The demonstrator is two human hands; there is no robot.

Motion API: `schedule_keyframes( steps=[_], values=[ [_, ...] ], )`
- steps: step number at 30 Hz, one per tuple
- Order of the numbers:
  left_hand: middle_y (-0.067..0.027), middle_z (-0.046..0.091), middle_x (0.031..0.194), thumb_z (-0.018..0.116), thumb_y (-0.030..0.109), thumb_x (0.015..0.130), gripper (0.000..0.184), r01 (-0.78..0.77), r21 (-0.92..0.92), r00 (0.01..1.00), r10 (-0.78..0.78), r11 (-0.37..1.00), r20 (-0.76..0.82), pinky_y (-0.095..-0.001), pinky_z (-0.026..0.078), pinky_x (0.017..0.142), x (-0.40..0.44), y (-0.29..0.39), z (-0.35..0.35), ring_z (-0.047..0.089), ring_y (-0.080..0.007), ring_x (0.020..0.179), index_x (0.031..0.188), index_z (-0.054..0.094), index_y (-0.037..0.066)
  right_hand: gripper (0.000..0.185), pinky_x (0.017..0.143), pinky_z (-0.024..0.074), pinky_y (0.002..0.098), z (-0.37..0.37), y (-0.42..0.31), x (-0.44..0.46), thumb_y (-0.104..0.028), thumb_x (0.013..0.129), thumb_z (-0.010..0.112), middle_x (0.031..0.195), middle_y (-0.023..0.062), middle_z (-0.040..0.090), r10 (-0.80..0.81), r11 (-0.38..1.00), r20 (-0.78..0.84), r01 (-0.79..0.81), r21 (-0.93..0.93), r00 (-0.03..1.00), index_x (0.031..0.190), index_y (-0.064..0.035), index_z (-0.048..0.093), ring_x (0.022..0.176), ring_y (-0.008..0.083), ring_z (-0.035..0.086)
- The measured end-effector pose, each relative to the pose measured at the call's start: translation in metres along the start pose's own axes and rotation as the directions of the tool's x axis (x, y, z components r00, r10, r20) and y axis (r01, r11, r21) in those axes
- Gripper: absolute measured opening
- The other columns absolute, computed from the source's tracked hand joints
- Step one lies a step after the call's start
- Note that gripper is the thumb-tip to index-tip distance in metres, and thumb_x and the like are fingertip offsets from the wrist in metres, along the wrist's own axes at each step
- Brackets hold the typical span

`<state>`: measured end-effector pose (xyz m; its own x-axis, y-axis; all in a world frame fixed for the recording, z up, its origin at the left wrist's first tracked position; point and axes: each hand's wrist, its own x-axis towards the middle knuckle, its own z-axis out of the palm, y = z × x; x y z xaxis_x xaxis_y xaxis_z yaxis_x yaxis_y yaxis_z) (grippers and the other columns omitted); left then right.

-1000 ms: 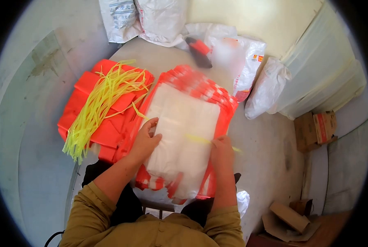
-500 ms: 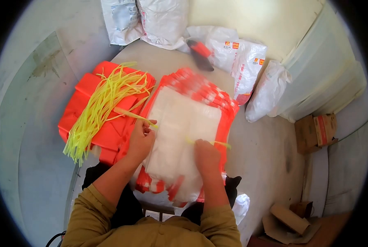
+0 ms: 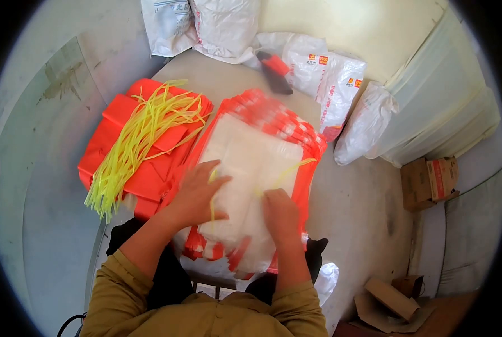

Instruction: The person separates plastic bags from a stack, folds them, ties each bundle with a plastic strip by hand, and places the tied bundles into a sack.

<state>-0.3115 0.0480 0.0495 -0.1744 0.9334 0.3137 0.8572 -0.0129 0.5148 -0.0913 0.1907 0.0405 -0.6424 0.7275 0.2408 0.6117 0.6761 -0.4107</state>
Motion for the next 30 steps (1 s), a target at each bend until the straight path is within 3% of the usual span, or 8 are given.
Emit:
schedule_keyframes(
  steps=[1, 4, 8, 14, 23, 29, 30],
  values=[
    [-0.0149, 0.036, 0.164, 0.093, 0.043, 0.067, 0.085, -0.098, 0.035, 0.995, 0.096, 0.995, 0.034, -0.0606, 0.036, 0.117, -0.001, 0.004, 0.000, 0.033, -0.0387, 0.151, 0.142, 0.061, 0.018, 0.015, 0.081, 0.0546, 0.0455, 0.001, 0.000, 0.000, -0.016, 0.098, 0.062, 0.103, 0.0147, 0.068, -0.004, 1.000, -0.003, 0.004, -0.002, 1.000, 0.105, -0.0066, 0.070, 0.095, 0.0369, 0.067],
    [-0.0126, 0.035, 0.166, 0.091, 0.047, 0.067, 0.094, -0.257, -0.020, 0.915, 0.250, 0.966, 0.316, -0.0673, 0.024, 0.122, -0.001, 0.017, 0.004, 0.020, -0.0385, 0.159, 0.149, 0.054, 0.021, 0.013, 0.079, 0.0549, 0.0457, 0.005, -0.002, -0.001, -0.016, 0.097, 0.063, 0.102, 0.0146, 0.067, -0.012, 1.000, -0.020, 0.012, 0.018, 1.000, 0.103, -0.0067, 0.070, 0.092, 0.0371, 0.067],
    [-0.0104, 0.036, 0.166, 0.090, 0.042, 0.070, 0.087, -0.357, -0.048, 0.825, 0.339, 0.933, 0.452, -0.0663, 0.021, 0.125, -0.007, 0.033, 0.009, 0.022, -0.0372, 0.158, 0.148, 0.055, 0.021, 0.012, 0.079, 0.0551, 0.0459, 0.005, -0.003, -0.001, -0.015, 0.096, 0.064, 0.102, 0.0145, 0.068, -0.001, 1.000, -0.014, 0.001, 0.020, 1.000, 0.102, -0.0067, 0.070, 0.092, 0.0372, 0.067],
    [-0.0099, 0.037, 0.165, 0.088, 0.038, 0.073, 0.079, -0.364, 0.043, 0.831, 0.303, 0.931, 0.467, -0.0658, 0.019, 0.125, -0.004, 0.029, 0.017, 0.023, -0.0357, 0.158, 0.144, 0.059, 0.020, 0.010, 0.080, 0.0553, 0.0454, 0.003, -0.004, -0.002, -0.012, 0.094, 0.065, 0.103, 0.0142, 0.068, -0.008, 0.999, -0.019, 0.009, 0.044, 1.000, 0.101, -0.0057, 0.070, 0.094, 0.0371, 0.068],
    [-0.0109, 0.037, 0.165, 0.088, 0.037, 0.072, 0.075, -0.324, 0.017, 0.880, 0.295, 0.946, 0.373, -0.0686, 0.021, 0.123, -0.006, 0.025, 0.027, 0.024, -0.0363, 0.157, 0.140, 0.061, 0.018, 0.011, 0.083, 0.0550, 0.0433, -0.008, 0.015, -0.013, -0.010, 0.094, 0.064, 0.102, 0.0162, 0.069, 0.067, 0.998, -0.036, -0.066, 0.022, 0.997, 0.100, -0.0030, 0.070, 0.095, 0.0365, 0.068],
    [-0.0120, 0.038, 0.164, 0.087, 0.039, 0.073, 0.075, -0.326, 0.011, 0.884, 0.301, 0.945, 0.357, -0.0698, 0.021, 0.122, -0.004, 0.023, 0.031, 0.024, -0.0374, 0.157, 0.140, 0.061, 0.017, 0.022, 0.088, 0.0549, 0.0400, -0.015, 0.029, -0.017, -0.011, 0.097, 0.063, 0.112, 0.0159, 0.071, 0.155, 0.985, -0.062, -0.150, 0.080, 0.986, 0.116, -0.0036, 0.071, 0.101, 0.0317, 0.070],
    [-0.0129, 0.038, 0.164, 0.087, 0.039, 0.073, 0.076, -0.322, -0.013, 0.886, 0.306, 0.947, 0.347, -0.0693, 0.021, 0.123, -0.004, 0.023, 0.030, 0.024, -0.0379, 0.157, 0.140, 0.060, 0.017, 0.025, 0.091, 0.0544, 0.0392, -0.011, 0.030, -0.015, -0.010, 0.098, 0.063, 0.116, 0.0152, 0.071, 0.188, 0.958, -0.089, -0.162, 0.238, 0.978, 0.120, -0.0037, 0.070, 0.104, 0.0304, 0.069]
  ],
)
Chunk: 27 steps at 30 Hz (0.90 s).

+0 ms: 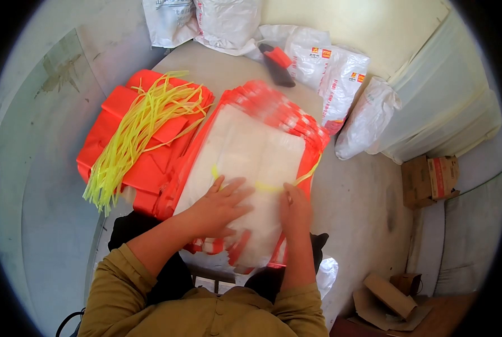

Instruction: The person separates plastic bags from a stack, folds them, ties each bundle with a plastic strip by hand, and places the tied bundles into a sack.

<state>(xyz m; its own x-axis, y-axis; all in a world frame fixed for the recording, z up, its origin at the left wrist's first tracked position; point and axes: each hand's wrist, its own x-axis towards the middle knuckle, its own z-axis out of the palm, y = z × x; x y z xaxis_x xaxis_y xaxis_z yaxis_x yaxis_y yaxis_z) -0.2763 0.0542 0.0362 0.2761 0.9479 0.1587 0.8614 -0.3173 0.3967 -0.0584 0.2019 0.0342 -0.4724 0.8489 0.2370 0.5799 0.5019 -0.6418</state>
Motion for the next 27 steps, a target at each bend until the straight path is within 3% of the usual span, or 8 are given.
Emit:
schedule_keyframes(
  steps=[2, 5, 8, 11, 15, 18, 21, 27],
  values=[
    [-0.0147, 0.038, 0.163, 0.087, 0.039, 0.074, 0.076, -0.007, -0.046, 1.000, 0.006, 0.999, -0.022, -0.0684, 0.021, 0.123, -0.001, 0.001, -0.003, 0.024, -0.0389, 0.157, 0.141, 0.059, 0.017, 0.031, 0.096, 0.0532, 0.0375, 0.013, 0.003, 0.006, -0.009, 0.099, 0.062, 0.123, 0.0138, 0.071, 0.065, 0.948, -0.053, -0.045, 0.315, 0.997, 0.129, -0.0040, 0.069, 0.111, 0.0277, 0.069],
    [-0.0173, 0.043, 0.159, 0.084, 0.032, 0.077, 0.066, -0.022, -0.161, 0.992, 0.001, 0.987, -0.129, -0.0610, 0.025, 0.122, 0.000, 0.000, -0.006, 0.029, -0.0422, 0.153, 0.134, 0.063, 0.008, 0.034, 0.103, 0.0502, 0.0363, 0.025, -0.020, 0.017, -0.007, 0.099, 0.062, 0.132, 0.0125, 0.069, 0.018, 0.853, -0.054, 0.013, 0.521, 0.998, 0.132, -0.0041, 0.067, 0.119, 0.0263, 0.066],
    [-0.0218, 0.047, 0.155, 0.064, 0.003, 0.080, 0.063, 0.020, -0.436, 0.979, -0.106, 0.900, -0.174, -0.0544, 0.027, 0.125, 0.001, -0.015, 0.001, 0.033, -0.0416, 0.153, 0.142, 0.054, 0.007, 0.033, 0.107, 0.0483, 0.0359, 0.037, -0.053, 0.024, -0.005, 0.099, 0.061, 0.132, 0.0136, 0.069, -0.146, 0.919, -0.036, 0.149, 0.366, 0.989, 0.131, -0.0042, 0.068, 0.122, 0.0266, 0.065],
    [-0.0224, 0.050, 0.152, 0.046, -0.012, 0.076, 0.061, 0.090, -0.688, 0.933, -0.302, 0.720, -0.195, -0.0470, 0.034, 0.123, -0.006, -0.021, -0.024, 0.037, -0.0393, 0.151, 0.135, 0.055, 0.002, 0.032, 0.105, 0.0507, 0.0394, 0.057, -0.056, 0.029, -0.001, 0.095, 0.064, 0.128, 0.0155, 0.069, -0.247, 0.921, -0.012, 0.239, 0.307, 0.969, 0.127, -0.0043, 0.070, 0.120, 0.0308, 0.066],
    [-0.0224, 0.054, 0.148, 0.040, -0.020, 0.076, 0.058, 0.124, -0.488, 0.853, -0.344, 0.864, -0.392, -0.0452, 0.036, 0.121, -0.014, -0.050, -0.018, 0.045, -0.0400, 0.145, 0.128, 0.056, 0.001, 0.033, 0.102, 0.0529, 0.0425, 0.068, -0.058, 0.030, 0.002, 0.089, 0.066, 0.124, 0.0177, 0.070, -0.343, 0.917, -0.016, 0.338, 0.213, 0.939, 0.121, -0.0047, 0.071, 0.116, 0.0361, 0.067],
    [-0.0205, 0.057, 0.144, 0.051, -0.014, 0.085, 0.048, 0.286, -0.221, 0.759, -0.361, 0.932, -0.542, -0.0470, 0.043, 0.115, -0.017, -0.053, -0.022, 0.051, -0.0415, 0.137, 0.130, 0.057, 0.002, 0.035, 0.099, 0.0534, 0.0432, 0.070, -0.063, 0.032, 0.003, 0.087, 0.067, 0.121, 0.0179, 0.070, -0.410, 0.899, -0.028, 0.409, 0.156, 0.912, 0.120, -0.0049, 0.072, 0.113, 0.0376, 0.066],
    [-0.0188, 0.062, 0.136, 0.063, 0.000, 0.091, 0.042, 0.544, -0.291, 0.721, -0.616, 0.787, -0.316, -0.0479, 0.050, 0.103, -0.021, -0.044, -0.040, 0.058, -0.0397, 0.126, 0.133, 0.058, 0.005, 0.036, 0.095, 0.0537, 0.0446, 0.074, -0.063, 0.033, 0.003, 0.084, 0.068, 0.117, 0.0178, 0.071, -0.465, 0.876, -0.024, 0.464, 0.128, 0.885, 0.119, -0.0045, 0.072, 0.108, 0.0385, 0.066],
    [-0.0152, 0.073, 0.108, 0.070, 0.012, 0.092, 0.036, 0.561, -0.237, 0.706, -0.608, 0.793, -0.363, -0.0473, 0.055, 0.088, -0.022, -0.049, -0.036, 0.069, -0.0363, 0.102, 0.128, 0.067, 0.008, 0.035, 0.087, 0.0521, 0.0477, 0.074, -0.084, 0.036, 0.002, 0.080, 0.072, 0.112, 0.0176, 0.071, -0.558, 0.826, 0.024, 0.553, 0.106, 0.829, 0.115, -0.0027, 0.071, 0.099, 0.0394, 0.065]
  ],
)
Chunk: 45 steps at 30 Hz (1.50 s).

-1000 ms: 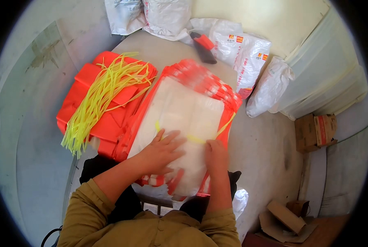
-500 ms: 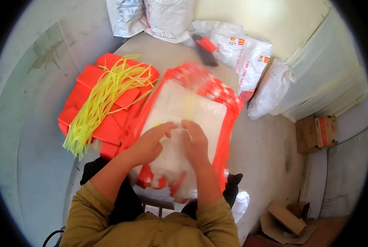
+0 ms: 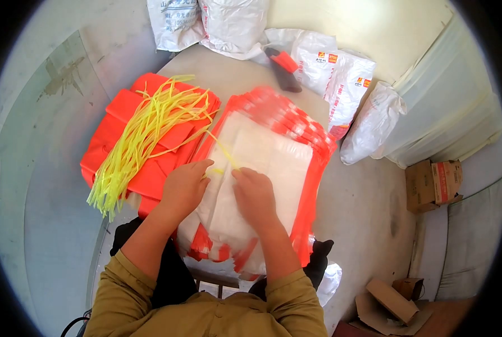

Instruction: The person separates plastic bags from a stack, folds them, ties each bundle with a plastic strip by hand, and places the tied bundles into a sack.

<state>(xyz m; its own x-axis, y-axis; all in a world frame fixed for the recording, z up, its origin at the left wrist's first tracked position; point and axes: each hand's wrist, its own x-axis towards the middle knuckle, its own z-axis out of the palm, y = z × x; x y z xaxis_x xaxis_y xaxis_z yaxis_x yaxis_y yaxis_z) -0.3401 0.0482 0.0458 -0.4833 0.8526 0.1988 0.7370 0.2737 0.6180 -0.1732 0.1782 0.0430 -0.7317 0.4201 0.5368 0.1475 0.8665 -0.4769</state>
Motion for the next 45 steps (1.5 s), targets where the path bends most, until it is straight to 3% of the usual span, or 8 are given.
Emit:
schedule_keyframes(
  steps=[6, 18, 21, 24, 26, 30, 39, 45],
  values=[
    [-0.0128, 0.076, 0.090, 0.066, 0.005, 0.093, 0.021, 0.077, -0.315, 0.992, -0.040, 0.946, 0.123, -0.0335, 0.055, 0.078, 0.003, -0.005, -0.001, 0.072, -0.0210, 0.083, 0.112, 0.075, 0.004, 0.036, 0.085, 0.0517, 0.0493, 0.007, 0.001, 0.002, 0.000, 0.079, 0.074, 0.111, 0.0183, 0.070, -0.042, 0.998, 0.040, 0.044, -0.053, 0.998, 0.115, -0.0010, 0.069, 0.096, 0.0402, 0.065],
    [-0.0083, 0.075, 0.097, 0.064, 0.006, 0.098, 0.019, 0.411, -0.903, 0.901, -0.205, 0.125, 0.381, -0.0255, 0.054, 0.079, 0.012, -0.016, -0.004, 0.064, -0.0104, 0.082, 0.114, 0.072, -0.002, 0.039, 0.094, 0.0534, 0.0432, 0.007, 0.004, 0.000, 0.003, 0.083, 0.073, 0.120, 0.0174, 0.068, 0.046, 0.999, 0.072, -0.044, -0.032, 0.996, 0.122, -0.0011, 0.070, 0.107, 0.0368, 0.065],
    [-0.0067, 0.076, 0.100, 0.066, 0.005, 0.098, 0.016, 0.412, -0.878, 0.906, -0.214, 0.245, 0.365, -0.0256, 0.053, 0.076, 0.014, -0.009, -0.006, 0.064, -0.0101, 0.080, 0.112, 0.073, 0.000, 0.037, 0.093, 0.0536, 0.0432, 0.007, 0.004, -0.002, 0.003, 0.084, 0.072, 0.120, 0.0173, 0.069, 0.068, 0.997, 0.055, -0.069, 0.017, 0.996, 0.120, -0.0011, 0.071, 0.106, 0.0366, 0.066],
    [-0.0058, 0.076, 0.099, 0.071, 0.005, 0.093, 0.016, 0.102, -0.594, 0.994, -0.068, 0.798, 0.079, -0.0315, 0.054, 0.080, 0.010, -0.007, 0.007, 0.066, -0.0179, 0.084, 0.108, 0.075, 0.004, 0.034, 0.089, 0.0528, 0.0459, 0.011, 0.008, -0.002, 0.002, 0.081, 0.073, 0.114, 0.0183, 0.070, 0.007, 1.000, -0.010, -0.007, 0.017, 1.000, 0.115, -0.0012, 0.071, 0.103, 0.0385, 0.066],
    [-0.0067, 0.075, 0.095, 0.074, 0.006, 0.089, 0.014, -0.274, -0.326, 0.944, 0.188, 0.905, -0.273, -0.0359, 0.053, 0.084, 0.014, 0.002, 0.010, 0.066, -0.0240, 0.088, 0.103, 0.074, 0.004, 0.032, 0.087, 0.0525, 0.0469, 0.011, 0.008, -0.001, 0.003, 0.079, 0.073, 0.109, 0.0179, 0.071, -0.039, 0.999, -0.025, 0.039, 0.020, 0.999, 0.111, -0.0014, 0.071, 0.100, 0.0389, 0.066],
    [-0.0101, 0.071, 0.088, 0.075, 0.008, 0.084, 0.010, -0.494, -0.082, 0.831, 0.442, 0.866, -0.337, -0.0433, 0.050, 0.089, 0.022, 0.011, 0.014, 0.063, -0.0333, 0.091, 0.093, 0.070, 0.005, 0.026, 0.086, 0.0527, 0.0458, 0.003, -0.003, 0.006, 0.005, 0.079, 0.071, 0.100, 0.0143, 0.073, -0.076, 0.994, 0.002, 0.076, 0.073, 0.997, 0.103, -0.0025, 0.072, 0.094, 0.0369, 0.067],
    [-0.0101, 0.070, 0.085, 0.074, 0.008, 0.084, 0.008, -0.206, -0.145, 0.977, 0.196, 0.968, -0.080, -0.0440, 0.051, 0.077, 0.017, 0.020, 0.017, 0.063, -0.0323, 0.087, 0.088, 0.067, 0.006, 0.032, 0.080, 0.0556, 0.0412, 0.004, -0.003, -0.001, 0.007, 0.080, 0.070, 0.099, 0.0147, 0.068, -0.049, 0.995, -0.093, 0.040, -0.092, 0.994, 0.111, -0.0023, 0.072, 0.093, 0.0328, 0.066],
    [-0.0099, 0.070, 0.085, 0.075, 0.009, 0.086, 0.010, -0.385, -0.099, 0.921, 0.375, 0.917, -0.106, -0.0452, 0.051, 0.076, 0.017, 0.014, 0.019, 0.063, -0.0333, 0.085, 0.091, 0.067, 0.005, 0.034, 0.082, 0.0538, 0.0434, 0.005, 0.005, -0.005, -0.001, 0.087, 0.067, 0.103, 0.0135, 0.068, 0.086, 0.987, -0.067, -0.094, -0.133, 0.994, 0.121, -0.0053, 0.069, 0.095, 0.0332, 0.065]
  ],
)
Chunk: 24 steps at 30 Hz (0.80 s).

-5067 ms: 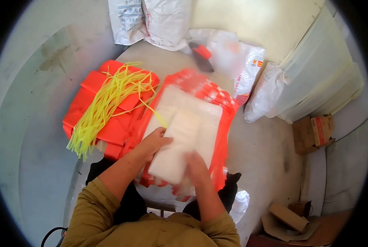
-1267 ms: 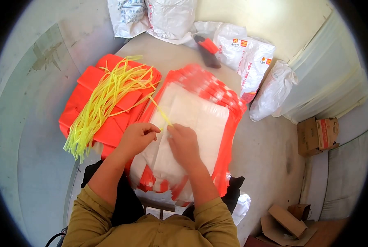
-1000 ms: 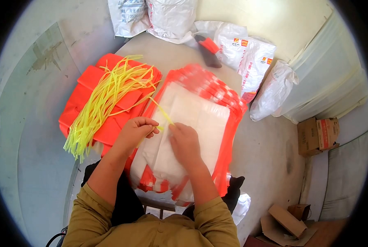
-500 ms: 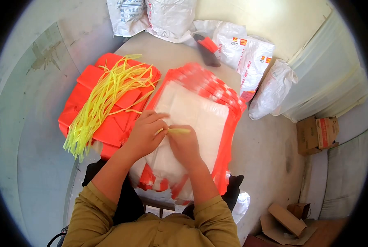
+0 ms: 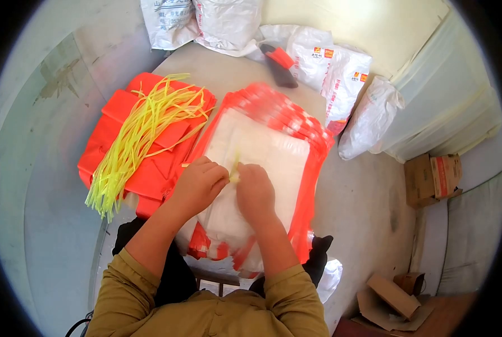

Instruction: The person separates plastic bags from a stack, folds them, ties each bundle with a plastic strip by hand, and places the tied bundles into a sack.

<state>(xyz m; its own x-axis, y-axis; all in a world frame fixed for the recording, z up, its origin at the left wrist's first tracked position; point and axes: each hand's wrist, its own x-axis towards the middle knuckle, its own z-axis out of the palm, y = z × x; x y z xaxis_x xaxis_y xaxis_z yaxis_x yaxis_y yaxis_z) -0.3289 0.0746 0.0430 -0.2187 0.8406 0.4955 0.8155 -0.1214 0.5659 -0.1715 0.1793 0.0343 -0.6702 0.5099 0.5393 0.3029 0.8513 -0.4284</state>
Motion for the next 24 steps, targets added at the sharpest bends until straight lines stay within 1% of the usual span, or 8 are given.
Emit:
schedule_keyframes(
  steps=[1, 6, 9, 12, 15, 19, 22, 24],
  values=[
    [-0.0099, 0.070, 0.085, 0.075, 0.010, 0.086, 0.010, 0.018, 0.006, 1.000, -0.018, 1.000, 0.002, -0.0450, 0.051, 0.076, 0.000, 0.000, 0.000, 0.063, -0.0331, 0.085, 0.091, 0.068, 0.005, 0.035, 0.082, 0.0539, 0.0431, -0.001, 0.000, 0.000, -0.001, 0.087, 0.067, 0.104, 0.0137, 0.068, 0.039, 0.999, -0.002, -0.039, 0.009, 0.999, 0.122, -0.0056, 0.069, 0.095, 0.0327, 0.065],
    [-0.0098, 0.069, 0.085, 0.077, 0.010, 0.084, 0.013, 0.113, -0.012, 0.993, -0.114, 0.993, -0.044, -0.0438, 0.051, 0.075, 0.001, 0.004, 0.001, 0.063, -0.0318, 0.085, 0.092, 0.068, 0.006, 0.027, 0.082, 0.0540, 0.0426, -0.002, -0.002, 0.000, -0.001, 0.084, 0.069, 0.102, 0.0137, 0.067, -0.060, 0.998, -0.052, 0.061, 0.031, 0.997, 0.111, -0.0069, 0.070, 0.096, 0.0323, 0.064],
    [-0.0093, 0.069, 0.085, 0.077, 0.008, 0.084, 0.012, 0.000, 0.082, 1.000, 0.000, 0.997, 0.003, -0.0427, 0.052, 0.075, 0.002, 0.000, 0.000, 0.063, -0.0309, 0.084, 0.093, 0.070, 0.006, 0.019, 0.083, 0.0540, 0.0423, 0.001, -0.003, 0.002, 0.000, 0.081, 0.070, 0.103, 0.0130, 0.068, -0.081, 0.997, -0.050, 0.081, 0.005, 0.995, 0.100, -0.0059, 0.070, 0.095, 0.0328, 0.064],
    [-0.0088, 0.069, 0.085, 0.077, 0.007, 0.083, 0.012, -0.098, 0.079, 0.991, 0.105, 0.992, -0.078, -0.0415, 0.053, 0.074, 0.002, -0.001, 0.001, 0.063, -0.0307, 0.083, 0.094, 0.072, 0.006, 0.014, 0.083, 0.0539, 0.0420, 0.001, 0.000, 0.003, 0.000, 0.080, 0.071, 0.103, 0.0118, 0.068, -0.062, 0.997, -0.018, 0.061, -0.039, 0.998, 0.093, -0.0049, 0.071, 0.094, 0.0331, 0.063],
    [-0.0084, 0.068, 0.087, 0.077, 0.007, 0.083, 0.011, -0.097, 0.061, 0.991, 0.102, 0.993, -0.092, -0.0412, 0.053, 0.073, 0.003, -0.004, 0.002, 0.064, -0.0310, 0.083, 0.093, 0.073, 0.006, 0.013, 0.082, 0.0536, 0.0425, -0.006, 0.007, 0.009, -0.001, 0.080, 0.071, 0.103, 0.0113, 0.068, -0.103, 0.995, 0.057, 0.102, 0.019, 0.993, 0.092, -0.0045, 0.071, 0.094, 0.0334, 0.063],
    [-0.0081, 0.068, 0.088, 0.077, 0.008, 0.084, 0.010, -0.010, 0.012, 0.991, 0.012, 1.000, -0.134, -0.0415, 0.053, 0.073, 0.004, -0.002, 0.002, 0.065, -0.0306, 0.084, 0.094, 0.073, 0.007, 0.008, 0.082, 0.0532, 0.0436, -0.015, 0.000, 0.019, -0.003, 0.082, 0.071, 0.097, 0.0120, 0.068, -0.055, 0.980, 0.140, 0.027, 0.197, 0.989, 0.090, -0.0044, 0.071, 0.093, 0.0344, 0.063],
    [-0.0084, 0.067, 0.087, 0.076, 0.009, 0.086, 0.010, 0.062, -0.057, 0.990, -0.068, 0.996, -0.125, -0.0411, 0.053, 0.073, 0.003, -0.003, 0.004, 0.065, -0.0303, 0.085, 0.095, 0.073, 0.007, 0.004, 0.082, 0.0530, 0.0447, -0.018, -0.007, 0.021, -0.005, 0.085, 0.071, 0.093, 0.0130, 0.069, -0.016, 0.997, 0.175, 0.003, 0.072, 0.984, 0.089, -0.0041, 0.071, 0.092, 0.0352, 0.064],
    [-0.0090, 0.066, 0.087, 0.076, 0.011, 0.089, 0.010, 0.119, -0.061, 0.990, -0.123, 0.991, -0.065, -0.0403, 0.053, 0.073, 0.002, -0.002, 0.002, 0.066, -0.0301, 0.086, 0.097, 0.073, 0.006, 0.006, 0.084, 0.0533, 0.0446, -0.016, -0.006, 0.020, -0.007, 0.087, 0.072, 0.094, 0.0131, 0.070, 0.006, 0.996, 0.125, -0.017, 0.092, 0.992, 0.093, -0.0042, 0.073, 0.093, 0.0350, 0.065]
  ],
)
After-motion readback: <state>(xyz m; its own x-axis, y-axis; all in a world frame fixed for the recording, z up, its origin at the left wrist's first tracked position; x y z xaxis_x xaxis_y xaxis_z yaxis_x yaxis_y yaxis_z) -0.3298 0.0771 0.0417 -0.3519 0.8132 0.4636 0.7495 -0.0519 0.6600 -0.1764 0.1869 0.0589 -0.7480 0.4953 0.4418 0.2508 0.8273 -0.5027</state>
